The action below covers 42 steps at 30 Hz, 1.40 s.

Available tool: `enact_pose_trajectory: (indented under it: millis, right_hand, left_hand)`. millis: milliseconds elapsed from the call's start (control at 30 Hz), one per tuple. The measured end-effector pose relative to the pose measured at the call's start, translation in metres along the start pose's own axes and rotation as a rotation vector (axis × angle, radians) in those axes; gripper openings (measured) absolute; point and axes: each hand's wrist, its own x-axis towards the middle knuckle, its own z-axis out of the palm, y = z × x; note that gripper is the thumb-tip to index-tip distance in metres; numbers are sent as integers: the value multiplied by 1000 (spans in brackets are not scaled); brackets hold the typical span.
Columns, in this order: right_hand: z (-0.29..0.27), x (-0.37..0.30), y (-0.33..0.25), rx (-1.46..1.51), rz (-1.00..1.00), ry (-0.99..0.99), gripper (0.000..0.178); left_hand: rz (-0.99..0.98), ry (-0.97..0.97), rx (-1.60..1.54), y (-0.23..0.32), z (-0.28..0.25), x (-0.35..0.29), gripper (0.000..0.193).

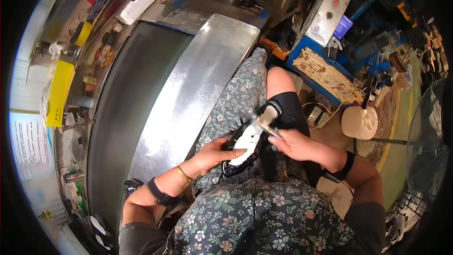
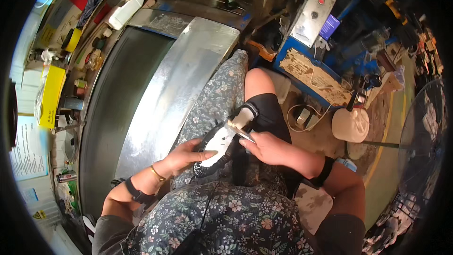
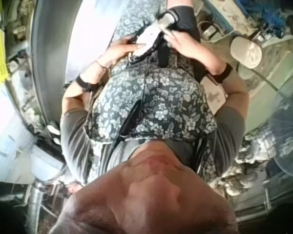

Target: Applying adhesive to shoe components and using an industrial assembly machine to join them.

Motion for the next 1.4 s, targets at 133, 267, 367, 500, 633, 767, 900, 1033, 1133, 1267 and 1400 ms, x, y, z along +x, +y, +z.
enact_pose_trajectory:
  millis: [133, 267, 367, 500, 633, 767, 900, 1033, 1133, 1267, 1400]
  right_hand:
    - [-39, 41, -39, 5, 38, -24, 50]
    - [-53, 45, -70, 169, -5, -106, 46]
    - [-42, 26, -76, 157, 55, -295, 43]
    - [-50, 30, -66, -56, 111, -424, 38]
    - [-74, 103, -34, 48, -137, -89, 31]
    - [-85, 244, 8, -419, -222, 331, 24]
    - [-70, 323, 28, -746, -306, 390, 37]
    - [-8, 289, -30, -304, -455, 351, 55]
    - [50, 212, -93, 851, -374, -4, 60]
    - [43, 155, -140, 1070, -271, 206, 51]
    - [-20, 123, -111, 1321, -125, 56, 50]
  left_hand:
    - [64, -68, -395, -11, 3, 15, 65]
    - [0, 178, -151, -19, 12, 8, 80]
    - [167, 84, -260, -34, 11, 2, 74]
    - [244, -134, -382, -45, 4, 11, 66]
    - [33, 48, -547, -34, 5, 8, 77]
    - [269, 1, -737, -28, -10, -39, 59]
    - [602, 270, -500, -35, -24, -92, 81]
    - [832, 1072, 408, -29, -22, -110, 87]
    - [740, 1308, 870, -9, -10, -98, 92]
    - [1062, 876, 821, 20, 15, -64, 86]
    - [1211, 485, 828, 27, 12, -36, 55]
